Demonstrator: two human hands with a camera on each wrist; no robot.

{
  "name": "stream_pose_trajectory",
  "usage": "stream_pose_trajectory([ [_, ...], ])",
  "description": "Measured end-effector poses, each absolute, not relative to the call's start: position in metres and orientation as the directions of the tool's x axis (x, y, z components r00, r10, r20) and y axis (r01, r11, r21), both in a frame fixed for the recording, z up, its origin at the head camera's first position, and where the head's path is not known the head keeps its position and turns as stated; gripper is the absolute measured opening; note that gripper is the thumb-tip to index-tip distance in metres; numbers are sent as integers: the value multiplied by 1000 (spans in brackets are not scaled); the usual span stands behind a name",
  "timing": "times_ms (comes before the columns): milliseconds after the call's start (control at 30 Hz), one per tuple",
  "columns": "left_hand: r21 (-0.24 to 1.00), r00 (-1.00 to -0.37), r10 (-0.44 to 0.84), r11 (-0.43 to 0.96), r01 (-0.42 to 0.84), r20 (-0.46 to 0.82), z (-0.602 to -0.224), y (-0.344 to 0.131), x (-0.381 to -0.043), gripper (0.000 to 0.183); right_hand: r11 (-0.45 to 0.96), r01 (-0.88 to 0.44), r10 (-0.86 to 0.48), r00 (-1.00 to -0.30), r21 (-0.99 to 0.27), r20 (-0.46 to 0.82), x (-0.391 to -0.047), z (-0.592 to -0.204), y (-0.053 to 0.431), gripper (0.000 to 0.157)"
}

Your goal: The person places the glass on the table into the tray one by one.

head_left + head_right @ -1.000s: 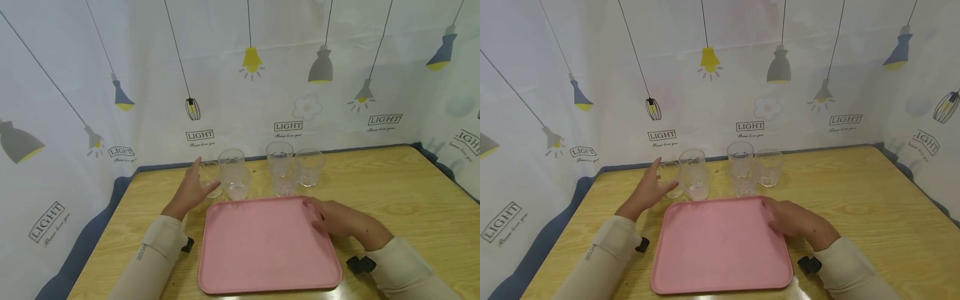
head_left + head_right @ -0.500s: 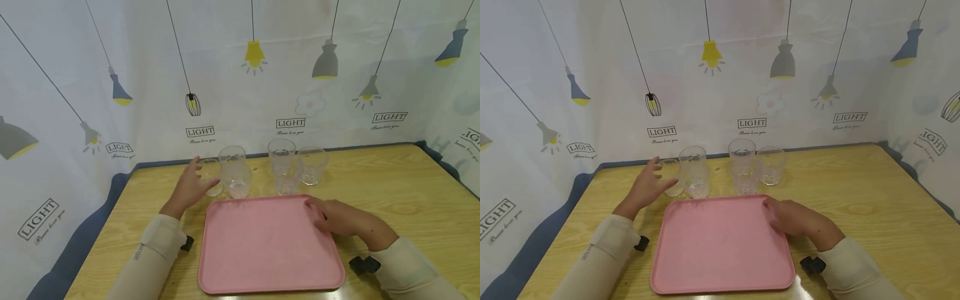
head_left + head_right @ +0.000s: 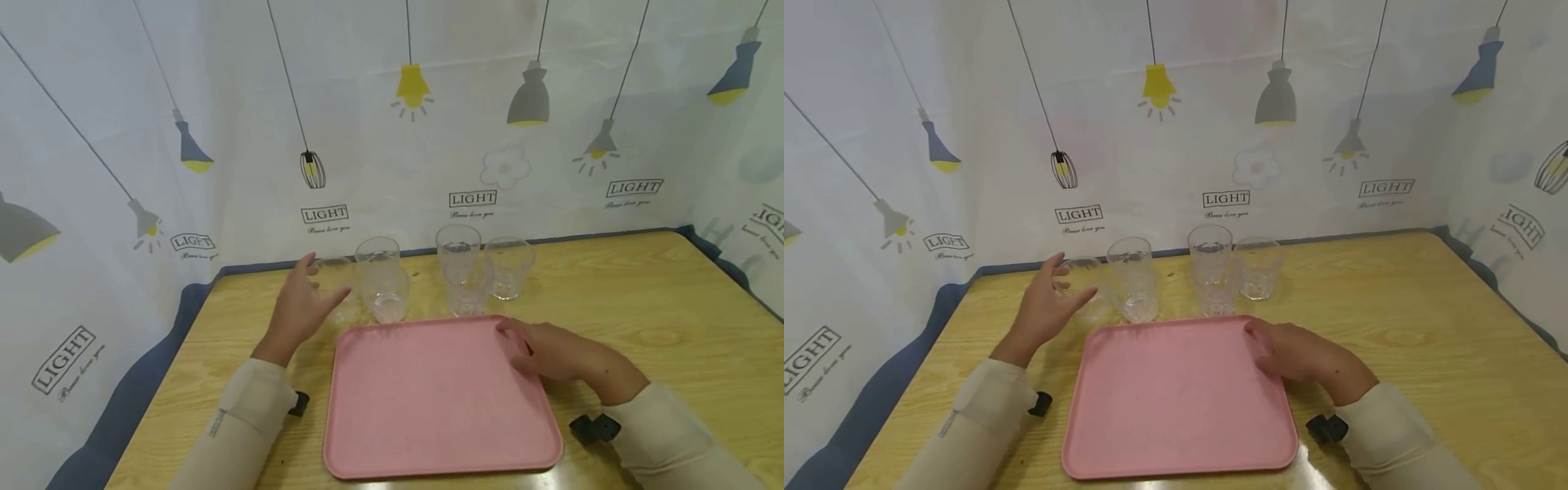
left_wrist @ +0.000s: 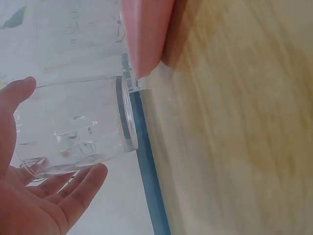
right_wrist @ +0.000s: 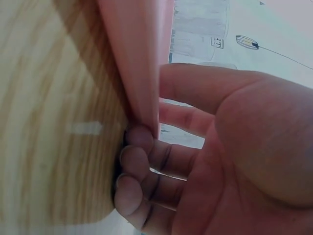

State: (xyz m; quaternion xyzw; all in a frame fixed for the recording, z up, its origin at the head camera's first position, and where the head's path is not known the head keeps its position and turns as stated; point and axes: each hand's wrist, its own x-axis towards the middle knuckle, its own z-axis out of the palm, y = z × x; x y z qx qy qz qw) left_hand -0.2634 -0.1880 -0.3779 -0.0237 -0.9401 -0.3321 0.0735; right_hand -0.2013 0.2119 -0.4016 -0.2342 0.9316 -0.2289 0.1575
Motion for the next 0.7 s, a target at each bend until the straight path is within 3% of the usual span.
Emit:
stream_pose_trajectory([
  [333, 624, -979, -6, 771, 127, 206, -365, -193, -246, 91, 779, -355, -512, -836, -517, -197, -208, -404, 214, 54],
  [700, 561, -953, 128, 784, 266, 273, -361, -188, -221, 81, 783, -292, -490, -834, -549, -255, -206, -403, 215, 57],
])
